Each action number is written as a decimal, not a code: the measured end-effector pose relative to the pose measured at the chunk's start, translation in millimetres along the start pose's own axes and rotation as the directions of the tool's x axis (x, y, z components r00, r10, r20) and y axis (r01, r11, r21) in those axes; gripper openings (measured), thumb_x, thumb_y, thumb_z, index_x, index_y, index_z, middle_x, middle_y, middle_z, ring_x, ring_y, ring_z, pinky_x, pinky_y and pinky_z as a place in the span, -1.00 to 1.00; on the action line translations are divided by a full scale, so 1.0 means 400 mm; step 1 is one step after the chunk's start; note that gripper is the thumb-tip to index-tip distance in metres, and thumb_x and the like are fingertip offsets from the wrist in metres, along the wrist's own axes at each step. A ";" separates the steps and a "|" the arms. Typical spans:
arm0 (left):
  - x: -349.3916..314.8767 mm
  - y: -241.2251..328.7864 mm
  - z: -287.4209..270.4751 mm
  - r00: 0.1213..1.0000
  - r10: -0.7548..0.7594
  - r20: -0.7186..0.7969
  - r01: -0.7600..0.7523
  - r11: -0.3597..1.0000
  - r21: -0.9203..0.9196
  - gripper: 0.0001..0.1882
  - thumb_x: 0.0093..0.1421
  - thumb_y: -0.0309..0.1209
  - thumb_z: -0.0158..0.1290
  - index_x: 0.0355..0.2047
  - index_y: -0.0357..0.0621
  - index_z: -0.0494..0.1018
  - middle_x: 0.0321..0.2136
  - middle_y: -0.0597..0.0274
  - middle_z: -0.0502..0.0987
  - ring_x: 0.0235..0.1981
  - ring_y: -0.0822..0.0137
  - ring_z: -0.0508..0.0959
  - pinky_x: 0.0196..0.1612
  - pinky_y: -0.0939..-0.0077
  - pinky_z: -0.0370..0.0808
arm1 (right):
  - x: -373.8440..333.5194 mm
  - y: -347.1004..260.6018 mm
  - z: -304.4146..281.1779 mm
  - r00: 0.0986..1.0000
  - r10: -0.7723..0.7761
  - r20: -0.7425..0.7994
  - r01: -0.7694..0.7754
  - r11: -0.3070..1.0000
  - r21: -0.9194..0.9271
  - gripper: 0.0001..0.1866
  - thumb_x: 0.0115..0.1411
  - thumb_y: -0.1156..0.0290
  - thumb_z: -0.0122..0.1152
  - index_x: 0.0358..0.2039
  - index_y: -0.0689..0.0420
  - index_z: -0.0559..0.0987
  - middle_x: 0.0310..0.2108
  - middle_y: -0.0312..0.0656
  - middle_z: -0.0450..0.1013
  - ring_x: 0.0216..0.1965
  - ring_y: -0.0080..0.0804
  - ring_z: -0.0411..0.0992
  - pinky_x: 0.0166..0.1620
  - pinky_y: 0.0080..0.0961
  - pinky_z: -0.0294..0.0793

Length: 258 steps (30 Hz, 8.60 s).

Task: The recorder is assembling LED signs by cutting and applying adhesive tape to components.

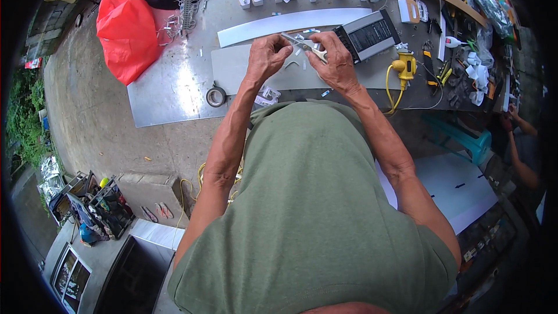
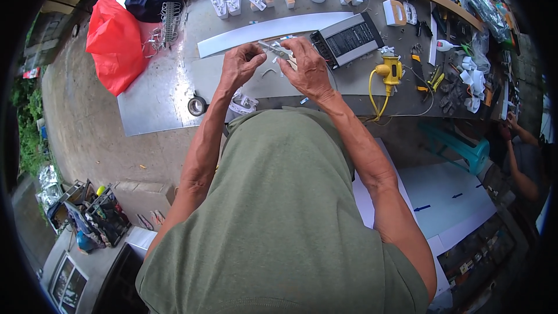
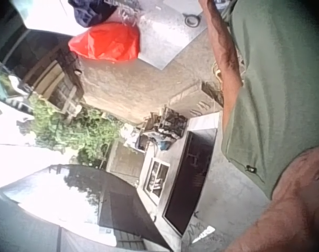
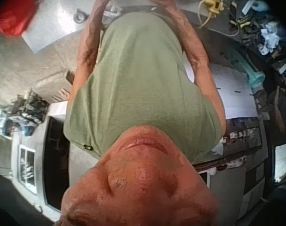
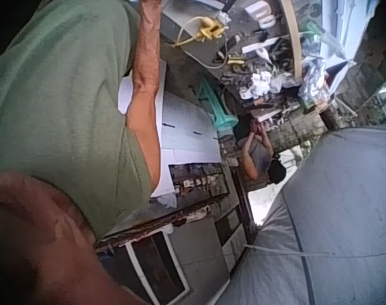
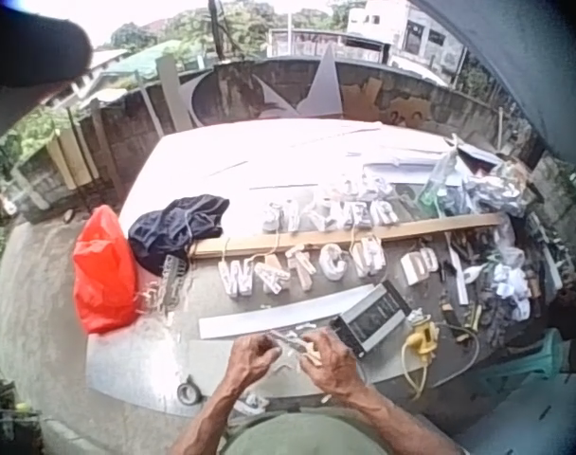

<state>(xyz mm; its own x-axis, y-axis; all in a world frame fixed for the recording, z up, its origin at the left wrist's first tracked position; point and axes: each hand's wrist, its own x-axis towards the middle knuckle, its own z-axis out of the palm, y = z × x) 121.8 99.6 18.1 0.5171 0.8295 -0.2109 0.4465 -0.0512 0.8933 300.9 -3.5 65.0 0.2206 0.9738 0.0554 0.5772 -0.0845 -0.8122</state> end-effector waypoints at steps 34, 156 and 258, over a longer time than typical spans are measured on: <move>0.044 0.101 -0.039 0.901 0.232 0.367 -0.249 0.968 0.001 -0.75 0.17 -0.36 0.31 -0.18 -0.21 0.67 -0.38 0.13 0.70 -0.35 0.37 0.67 -0.24 0.42 0.61 | 0.058 0.033 -0.036 0.928 0.224 0.297 -0.276 0.950 0.145 -0.70 0.25 0.21 0.28 -0.32 0.24 0.68 -0.49 -0.30 0.53 -0.42 -0.61 0.42 -0.32 -0.55 0.43; -0.018 0.006 -0.037 0.936 0.021 0.351 0.037 0.986 -0.160 -0.67 0.17 -0.20 0.32 -0.22 -0.22 0.67 -0.37 0.24 0.65 -0.28 0.43 0.59 -0.14 0.49 0.49 | -0.040 0.045 0.068 0.999 0.014 0.041 -0.012 0.999 -0.036 -0.82 0.21 0.33 0.33 -0.34 0.19 0.60 -0.50 -0.20 0.57 -0.50 -0.36 0.57 -0.43 -0.40 0.46; -0.102 0.044 -0.036 0.999 0.007 0.044 0.001 0.983 -0.185 -0.74 0.15 -0.29 0.34 -0.27 -0.24 0.68 -0.40 0.22 0.69 -0.37 0.47 0.64 -0.26 0.57 0.57 | -0.034 0.007 -0.016 0.958 -0.286 0.039 0.285 0.915 -0.286 -0.75 0.10 0.37 0.39 -0.16 -0.04 0.69 -0.27 -0.38 0.60 -0.17 -0.41 0.45 -0.09 -0.35 0.26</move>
<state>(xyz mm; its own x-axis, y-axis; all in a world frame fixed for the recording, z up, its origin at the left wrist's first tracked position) 98.2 72.9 48.0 0.5517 0.8040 -0.2218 0.3044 0.0535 0.9510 304.4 -18.5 65.8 0.0159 0.9648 0.2626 0.8159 0.1393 -0.5611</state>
